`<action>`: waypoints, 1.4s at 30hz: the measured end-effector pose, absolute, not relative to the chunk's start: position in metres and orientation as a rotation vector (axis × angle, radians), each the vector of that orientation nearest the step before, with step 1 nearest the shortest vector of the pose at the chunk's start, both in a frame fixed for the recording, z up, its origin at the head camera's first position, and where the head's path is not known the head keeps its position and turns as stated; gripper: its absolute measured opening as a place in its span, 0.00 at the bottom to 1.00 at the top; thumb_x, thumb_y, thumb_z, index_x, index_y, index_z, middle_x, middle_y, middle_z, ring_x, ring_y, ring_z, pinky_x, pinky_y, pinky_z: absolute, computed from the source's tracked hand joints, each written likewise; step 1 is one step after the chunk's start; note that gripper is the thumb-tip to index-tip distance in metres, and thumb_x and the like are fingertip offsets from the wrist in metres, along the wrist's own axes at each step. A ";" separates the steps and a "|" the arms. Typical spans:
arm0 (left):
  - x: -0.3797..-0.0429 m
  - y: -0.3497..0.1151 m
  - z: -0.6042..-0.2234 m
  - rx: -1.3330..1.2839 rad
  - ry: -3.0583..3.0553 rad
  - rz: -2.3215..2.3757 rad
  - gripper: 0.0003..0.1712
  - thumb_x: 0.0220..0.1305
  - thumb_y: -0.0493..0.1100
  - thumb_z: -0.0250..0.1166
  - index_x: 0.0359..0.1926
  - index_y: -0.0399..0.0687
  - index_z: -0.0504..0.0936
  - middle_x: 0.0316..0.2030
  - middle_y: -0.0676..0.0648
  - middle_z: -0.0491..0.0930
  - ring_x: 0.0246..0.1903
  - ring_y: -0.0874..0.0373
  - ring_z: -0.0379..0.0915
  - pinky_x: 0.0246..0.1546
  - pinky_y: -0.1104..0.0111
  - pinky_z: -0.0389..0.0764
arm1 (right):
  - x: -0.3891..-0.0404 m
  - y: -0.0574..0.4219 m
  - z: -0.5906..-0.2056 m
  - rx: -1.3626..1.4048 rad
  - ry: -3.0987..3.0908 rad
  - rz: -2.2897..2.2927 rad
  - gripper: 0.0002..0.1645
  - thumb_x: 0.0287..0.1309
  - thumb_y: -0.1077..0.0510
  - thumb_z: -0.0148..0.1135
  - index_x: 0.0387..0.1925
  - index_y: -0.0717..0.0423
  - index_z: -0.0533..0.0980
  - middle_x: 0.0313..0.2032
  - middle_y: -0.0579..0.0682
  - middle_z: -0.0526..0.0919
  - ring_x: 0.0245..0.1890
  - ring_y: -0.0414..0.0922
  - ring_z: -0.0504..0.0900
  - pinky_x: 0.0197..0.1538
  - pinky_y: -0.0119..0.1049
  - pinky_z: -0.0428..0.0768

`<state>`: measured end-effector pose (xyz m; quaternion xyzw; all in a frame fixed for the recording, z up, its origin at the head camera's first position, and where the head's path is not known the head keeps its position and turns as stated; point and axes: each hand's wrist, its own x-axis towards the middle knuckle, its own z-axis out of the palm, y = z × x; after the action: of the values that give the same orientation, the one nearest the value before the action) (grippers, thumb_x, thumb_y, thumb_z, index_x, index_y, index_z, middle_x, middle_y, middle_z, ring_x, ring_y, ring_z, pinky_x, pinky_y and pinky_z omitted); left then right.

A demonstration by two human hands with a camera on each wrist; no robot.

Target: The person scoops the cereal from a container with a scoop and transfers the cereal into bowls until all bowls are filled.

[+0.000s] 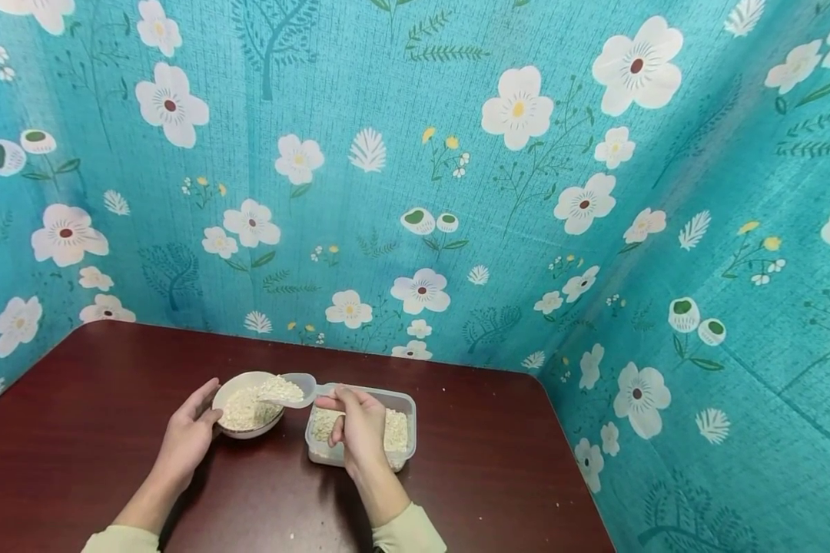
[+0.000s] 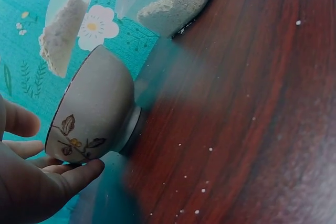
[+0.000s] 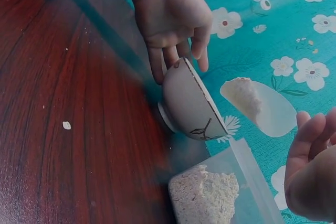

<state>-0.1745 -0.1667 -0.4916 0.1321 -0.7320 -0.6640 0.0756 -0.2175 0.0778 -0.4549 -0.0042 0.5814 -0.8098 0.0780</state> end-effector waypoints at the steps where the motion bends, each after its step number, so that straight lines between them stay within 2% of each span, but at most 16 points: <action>1: -0.174 -0.167 -0.491 0.400 -2.191 -1.997 0.35 0.73 0.29 0.44 0.79 0.39 0.49 0.77 0.35 0.50 0.76 0.43 0.44 0.75 0.51 0.53 | -0.218 0.077 -0.455 -0.015 1.749 -2.421 0.13 0.69 0.57 0.59 0.39 0.65 0.79 0.33 0.59 0.89 0.06 0.34 0.65 0.12 0.26 0.68; 7: -0.174 -0.166 -0.492 0.415 -2.160 -2.067 0.36 0.73 0.29 0.42 0.79 0.39 0.47 0.77 0.35 0.48 0.76 0.43 0.43 0.72 0.51 0.60 | -0.220 0.072 -0.456 -0.043 1.796 -2.392 0.15 0.69 0.58 0.58 0.41 0.70 0.78 0.34 0.61 0.88 0.06 0.34 0.65 0.12 0.26 0.69; 8: -0.174 -0.167 -0.493 0.417 -2.159 -2.077 0.36 0.73 0.30 0.42 0.79 0.39 0.47 0.77 0.35 0.47 0.76 0.44 0.43 0.71 0.56 0.64 | -0.221 0.072 -0.456 -0.047 1.802 -2.388 0.15 0.69 0.58 0.59 0.41 0.70 0.78 0.34 0.62 0.88 0.06 0.34 0.65 0.11 0.26 0.69; 10: -0.174 -0.167 -0.494 0.418 -2.145 -2.104 0.36 0.73 0.30 0.41 0.80 0.39 0.46 0.77 0.35 0.47 0.75 0.45 0.43 0.69 0.57 0.66 | -0.222 0.069 -0.457 -0.050 1.813 -2.382 0.15 0.69 0.58 0.59 0.41 0.70 0.78 0.34 0.63 0.88 0.06 0.34 0.65 0.11 0.26 0.69; 13: -0.175 -0.167 -0.496 0.416 -2.133 -2.127 0.36 0.73 0.30 0.41 0.80 0.40 0.46 0.77 0.33 0.47 0.75 0.45 0.46 0.58 0.74 0.74 | -0.222 0.066 -0.457 -0.061 1.839 -2.370 0.15 0.69 0.58 0.60 0.40 0.69 0.79 0.34 0.64 0.88 0.05 0.34 0.65 0.11 0.26 0.68; 17: -0.175 -0.166 -0.498 0.411 -2.116 -2.145 0.37 0.72 0.29 0.40 0.80 0.39 0.46 0.76 0.30 0.48 0.73 0.44 0.49 0.43 0.86 0.72 | -0.222 0.060 -0.456 -0.092 1.884 -2.341 0.15 0.68 0.58 0.60 0.40 0.71 0.80 0.34 0.65 0.87 0.05 0.35 0.65 0.10 0.26 0.68; 21: -0.175 -0.166 -0.499 0.412 -2.107 -2.158 0.37 0.72 0.29 0.39 0.80 0.40 0.46 0.75 0.29 0.49 0.72 0.43 0.51 0.43 0.86 0.73 | -0.222 0.055 -0.455 -0.109 1.945 -2.293 0.16 0.68 0.58 0.59 0.40 0.71 0.80 0.33 0.64 0.88 0.05 0.35 0.65 0.10 0.25 0.67; 28: -0.175 -0.166 -0.498 0.411 -2.111 -2.162 0.36 0.72 0.29 0.37 0.80 0.39 0.45 0.76 0.31 0.47 0.73 0.44 0.50 0.45 0.85 0.74 | -0.220 0.046 -0.451 -0.177 2.038 -2.224 0.14 0.68 0.55 0.62 0.38 0.65 0.82 0.32 0.60 0.89 0.05 0.36 0.66 0.11 0.25 0.69; 38: -0.174 -0.165 -0.496 0.416 -2.115 -2.147 0.37 0.71 0.29 0.39 0.79 0.38 0.46 0.75 0.28 0.48 0.72 0.43 0.51 0.48 0.81 0.75 | -0.214 0.036 -0.443 -0.440 2.246 -2.159 0.10 0.69 0.59 0.62 0.37 0.64 0.83 0.32 0.61 0.88 0.04 0.37 0.67 0.08 0.27 0.69; 42: -0.174 -0.166 -0.495 0.421 -2.125 -2.137 0.37 0.71 0.29 0.39 0.79 0.39 0.46 0.75 0.29 0.48 0.72 0.43 0.50 0.50 0.79 0.76 | -0.212 0.034 -0.442 -0.508 2.311 -2.127 0.08 0.69 0.60 0.62 0.37 0.61 0.84 0.32 0.58 0.89 0.04 0.38 0.68 0.08 0.27 0.71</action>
<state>-0.1737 -0.1656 -0.4952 0.1381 -0.6975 -0.7014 0.0493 -0.2117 0.0340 -0.4416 -0.1596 0.7262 -0.6684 -0.0201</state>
